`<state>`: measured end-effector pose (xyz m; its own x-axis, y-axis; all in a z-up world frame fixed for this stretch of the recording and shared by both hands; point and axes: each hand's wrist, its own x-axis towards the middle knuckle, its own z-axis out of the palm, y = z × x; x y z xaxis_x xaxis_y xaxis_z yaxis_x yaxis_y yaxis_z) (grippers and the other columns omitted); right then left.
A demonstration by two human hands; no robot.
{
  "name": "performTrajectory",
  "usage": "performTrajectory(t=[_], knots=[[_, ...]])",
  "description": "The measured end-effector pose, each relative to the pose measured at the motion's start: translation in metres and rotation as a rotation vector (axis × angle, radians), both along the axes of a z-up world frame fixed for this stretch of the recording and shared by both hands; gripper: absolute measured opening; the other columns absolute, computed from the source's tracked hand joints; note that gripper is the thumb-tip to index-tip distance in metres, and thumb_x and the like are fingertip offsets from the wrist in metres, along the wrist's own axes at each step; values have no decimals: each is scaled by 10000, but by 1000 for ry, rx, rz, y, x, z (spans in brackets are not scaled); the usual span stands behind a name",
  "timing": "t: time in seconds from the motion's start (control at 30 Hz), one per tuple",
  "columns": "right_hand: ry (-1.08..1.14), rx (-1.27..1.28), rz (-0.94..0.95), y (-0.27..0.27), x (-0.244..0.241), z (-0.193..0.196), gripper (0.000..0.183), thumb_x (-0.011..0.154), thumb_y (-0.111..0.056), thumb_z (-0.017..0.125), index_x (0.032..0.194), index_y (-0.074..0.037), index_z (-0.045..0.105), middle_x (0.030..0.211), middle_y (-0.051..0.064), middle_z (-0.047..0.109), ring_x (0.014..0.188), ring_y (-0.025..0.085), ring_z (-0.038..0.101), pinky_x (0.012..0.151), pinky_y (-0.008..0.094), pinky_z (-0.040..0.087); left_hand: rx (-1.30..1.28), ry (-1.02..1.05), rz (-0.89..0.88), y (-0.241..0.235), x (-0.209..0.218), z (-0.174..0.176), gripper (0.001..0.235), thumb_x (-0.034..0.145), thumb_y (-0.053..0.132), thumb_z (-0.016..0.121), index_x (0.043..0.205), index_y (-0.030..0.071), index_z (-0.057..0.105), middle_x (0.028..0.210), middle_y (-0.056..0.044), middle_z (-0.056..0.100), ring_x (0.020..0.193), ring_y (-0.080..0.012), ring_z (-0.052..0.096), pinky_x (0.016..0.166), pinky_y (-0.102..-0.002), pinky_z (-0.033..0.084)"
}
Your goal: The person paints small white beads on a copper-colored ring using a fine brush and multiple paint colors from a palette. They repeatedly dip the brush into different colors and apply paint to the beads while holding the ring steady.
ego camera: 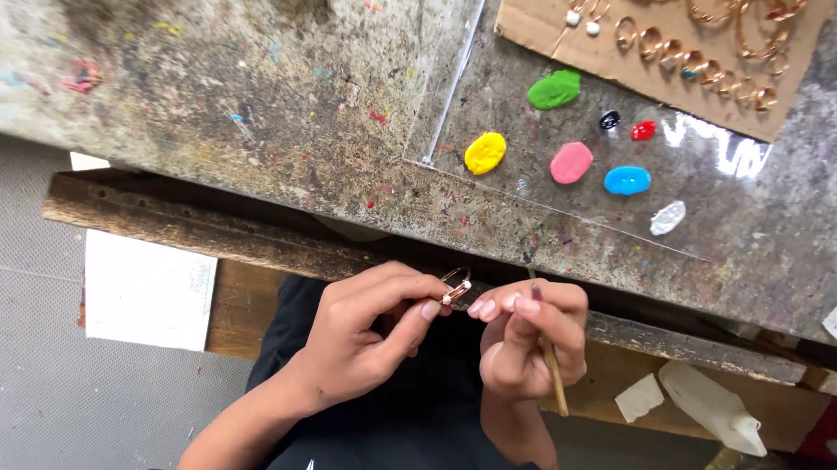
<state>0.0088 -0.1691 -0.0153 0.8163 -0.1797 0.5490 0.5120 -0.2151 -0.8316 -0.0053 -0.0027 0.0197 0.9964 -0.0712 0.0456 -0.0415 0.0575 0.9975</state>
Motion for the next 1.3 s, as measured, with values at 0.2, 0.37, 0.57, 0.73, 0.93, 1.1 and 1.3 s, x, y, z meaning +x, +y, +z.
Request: performTrajectory(t=[0.2, 0.37, 0.57, 0.73, 0.93, 1.1, 1.3], knots=[[83, 108, 24, 5, -2, 13, 45, 1057, -65, 538, 1084, -73, 573, 848, 119, 514, 594, 195, 575, 545, 279, 581, -30, -9, 29, -2, -6, 4, 158, 1017, 79, 572, 1090, 12, 696, 980, -120, 717, 515, -125, 642, 506, -181, 510], [145, 70, 97, 1, -7, 24, 185, 967, 34, 626, 1113, -54, 553, 949, 138, 545, 774, 220, 645, 701, 302, 646, -2, -56, 38, -2, -13, 16, 146, 1017, 69, 584, 1096, 31, 701, 996, -105, 716, 547, -111, 645, 608, -206, 515], [180, 82, 338, -9, -5, 35, 277, 932, 79, 672, 1167, -33, 577, 1035, 177, 612, 941, 289, 726, 865, 344, 653, 2, -91, 27, -7, -23, 32, 148, 1017, 76, 583, 1090, 36, 704, 998, -110, 701, 566, -138, 662, 592, -213, 519], [231, 197, 451, -17, -5, 43, 257, 938, 69, 696, 1149, -35, 592, 996, 134, 589, 913, 292, 745, 777, 329, 679, 22, -126, 18, -15, -28, 44, 140, 1018, 89, 578, 1056, 35, 702, 975, -100, 697, 569, -129, 665, 591, -211, 509], [259, 293, 518, -27, -4, 48, 180, 964, 26, 676, 1109, -30, 586, 976, 129, 587, 839, 263, 741, 741, 326, 664, 13, -108, -3, -30, -35, 52, 140, 1014, 121, 604, 1047, 31, 706, 1001, -103, 703, 600, -135, 700, 585, -206, 517], [303, 301, 573, -34, -5, 48, 145, 989, -10, 648, 1119, -31, 586, 956, 115, 567, 827, 241, 696, 743, 318, 627, 13, -57, -17, -39, -37, 52, 121, 1001, 119, 626, 1034, 40, 712, 985, -101, 694, 610, -150, 718, 607, -224, 545], [106, 87, 224, -36, -13, 63, 227, 1111, -100, 444, 1230, -4, 611, 889, 147, 691, 768, 248, 718, 730, 323, 652, 59, -108, 68, -41, -30, 49, 99, 972, 26, 635, 1018, 14, 721, 914, -122, 710, 552, -137, 679, 546, -204, 540]])
